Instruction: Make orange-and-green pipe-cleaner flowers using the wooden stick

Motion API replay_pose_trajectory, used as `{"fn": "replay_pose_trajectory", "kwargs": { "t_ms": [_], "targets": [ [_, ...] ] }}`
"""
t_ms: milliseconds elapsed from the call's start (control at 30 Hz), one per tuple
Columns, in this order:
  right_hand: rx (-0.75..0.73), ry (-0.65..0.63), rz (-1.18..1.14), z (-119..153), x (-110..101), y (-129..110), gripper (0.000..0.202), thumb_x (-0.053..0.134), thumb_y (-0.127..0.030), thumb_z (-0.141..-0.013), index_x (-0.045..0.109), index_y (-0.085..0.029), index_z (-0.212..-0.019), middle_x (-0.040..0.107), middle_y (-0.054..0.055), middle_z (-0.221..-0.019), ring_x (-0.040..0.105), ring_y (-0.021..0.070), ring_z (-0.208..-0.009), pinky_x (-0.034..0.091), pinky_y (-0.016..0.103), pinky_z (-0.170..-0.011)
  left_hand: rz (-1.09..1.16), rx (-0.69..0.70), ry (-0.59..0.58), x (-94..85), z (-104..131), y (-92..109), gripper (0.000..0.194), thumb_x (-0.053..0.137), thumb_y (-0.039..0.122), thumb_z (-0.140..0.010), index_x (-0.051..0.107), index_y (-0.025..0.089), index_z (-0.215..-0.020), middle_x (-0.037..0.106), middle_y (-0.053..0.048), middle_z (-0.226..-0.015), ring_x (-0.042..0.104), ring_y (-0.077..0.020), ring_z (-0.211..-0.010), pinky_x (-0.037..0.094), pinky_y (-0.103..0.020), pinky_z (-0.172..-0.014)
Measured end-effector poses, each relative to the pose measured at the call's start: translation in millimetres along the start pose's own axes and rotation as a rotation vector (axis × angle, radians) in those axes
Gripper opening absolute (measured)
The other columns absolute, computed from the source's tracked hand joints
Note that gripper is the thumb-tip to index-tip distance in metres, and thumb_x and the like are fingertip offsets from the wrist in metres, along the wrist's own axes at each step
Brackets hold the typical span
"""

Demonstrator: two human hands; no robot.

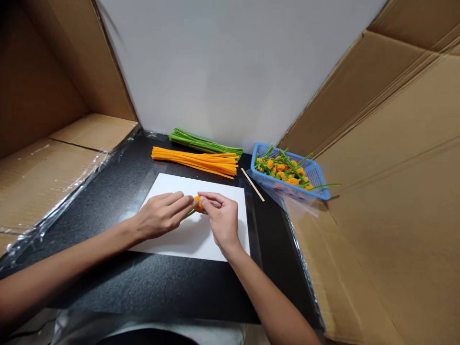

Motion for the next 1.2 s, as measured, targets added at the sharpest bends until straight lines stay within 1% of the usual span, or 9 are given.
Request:
{"fn": "replay_pose_trajectory", "kwargs": {
  "t_ms": [100,167,300,400,600,733,867,1067,1200],
  "targets": [
    [-0.013,-0.024,0.064,0,1,-1,0.025,0.081,-0.037,-0.071,0.08,-0.018,-0.086,0.077,0.007,-0.082,0.072,0.0213,-0.076,0.061,0.037,-0.075,0.017,-0.005,-0.054,4.5,1,-2,0.01,0.049,0.008,-0.095,0.056,0.014,-0.092,0.059,-0.002,-0.075,0.052,-0.0168,-0.067,0.036,-0.03,-0.053],
    [-0.024,-0.043,0.098,-1,0,-2,0.025,0.081,-0.038,-0.072,0.08,-0.018,-0.087,0.078,0.007,-0.084,0.073,0.022,-0.079,0.062,0.038,-0.075,0.048,-0.057,-0.065,8.4,4,-6,0.011,0.048,0.009,-0.095,0.057,0.015,-0.092,0.06,-0.003,-0.075,0.053,-0.0172,-0.068,0.038,-0.03,-0.054],
    [-0.036,-0.093,0.076,-4,-1,-5,0.029,0.079,-0.039,-0.074,0.079,-0.02,-0.095,0.077,0.007,-0.093,0.072,0.021,-0.085,0.061,0.036,-0.079,0.144,-0.197,-0.034,13.7,10,-16,0.011,0.051,0.01,-0.094,0.06,0.016,-0.092,0.064,-0.002,-0.077,0.055,-0.0157,-0.069,0.041,-0.028,-0.058],
    [-0.018,-0.128,0.046,-4,0,-5,0.032,0.081,-0.038,-0.073,0.078,-0.02,-0.099,0.077,0.006,-0.093,0.073,0.0204,-0.086,0.061,0.036,-0.082,0.163,-0.204,-0.01,13.7,12,-17,0.01,0.052,0.012,-0.095,0.061,0.017,-0.094,0.066,-0.002,-0.078,0.057,-0.015,-0.071,0.042,-0.027,-0.06],
    [-0.156,-0.044,0.177,1,2,-12,0.025,0.08,-0.036,-0.073,0.079,-0.019,-0.092,0.079,0.007,-0.092,0.075,0.0236,-0.085,0.063,0.04,-0.084,0.13,-0.228,-0.008,12.2,10,-13,0.012,0.052,0.015,-0.096,0.061,0.017,-0.088,0.064,-0.002,-0.075,0.055,-0.0147,-0.067,0.039,-0.028,-0.057],
    [-0.213,-0.018,0.232,3,2,-15,0.02,0.076,-0.03,-0.075,0.08,-0.019,-0.092,0.079,0.006,-0.092,0.076,0.0232,-0.085,0.064,0.038,-0.084,0.088,-0.201,-0.017,11.7,8,-10,0.014,0.05,0.013,-0.096,0.06,0.016,-0.087,0.062,-0.002,-0.074,0.053,-0.0144,-0.066,0.037,-0.028,-0.056],
    [-0.217,-0.049,0.236,4,3,-17,0.02,0.075,-0.027,-0.075,0.079,-0.019,-0.093,0.079,0.006,-0.092,0.076,0.0221,-0.083,0.064,0.036,-0.082,0.037,-0.147,0.003,7.2,7,-8,0.011,0.051,0.012,-0.096,0.06,0.015,-0.091,0.061,-0.001,-0.074,0.052,-0.0142,-0.066,0.035,-0.029,-0.054],
    [-0.149,-0.09,0.168,1,4,-16,0.02,0.079,-0.03,-0.073,0.08,-0.019,-0.089,0.079,0.005,-0.088,0.075,0.0214,-0.078,0.065,0.035,-0.077,0.082,-0.076,-0.03,5.1,4,-9,0.015,0.048,0.014,-0.098,0.06,0.015,-0.091,0.062,-0.002,-0.076,0.052,-0.0151,-0.067,0.036,-0.03,-0.054],
    [-0.078,-0.124,0.144,-5,1,-10,0.023,0.079,-0.034,-0.074,0.08,-0.019,-0.092,0.079,0.006,-0.091,0.075,0.0218,-0.08,0.064,0.035,-0.075,0.141,-0.072,-0.069,8.4,6,-18,0.015,0.048,0.014,-0.098,0.061,0.015,-0.092,0.063,-0.002,-0.077,0.054,-0.0152,-0.069,0.039,-0.029,-0.058]
  ]
}}
Point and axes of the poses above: each hand's wrist, its own z-axis away from the middle knuckle, its own x-axis out of the palm, y = z × x, the point moved 6 cm from there along -z, towards the middle knuckle
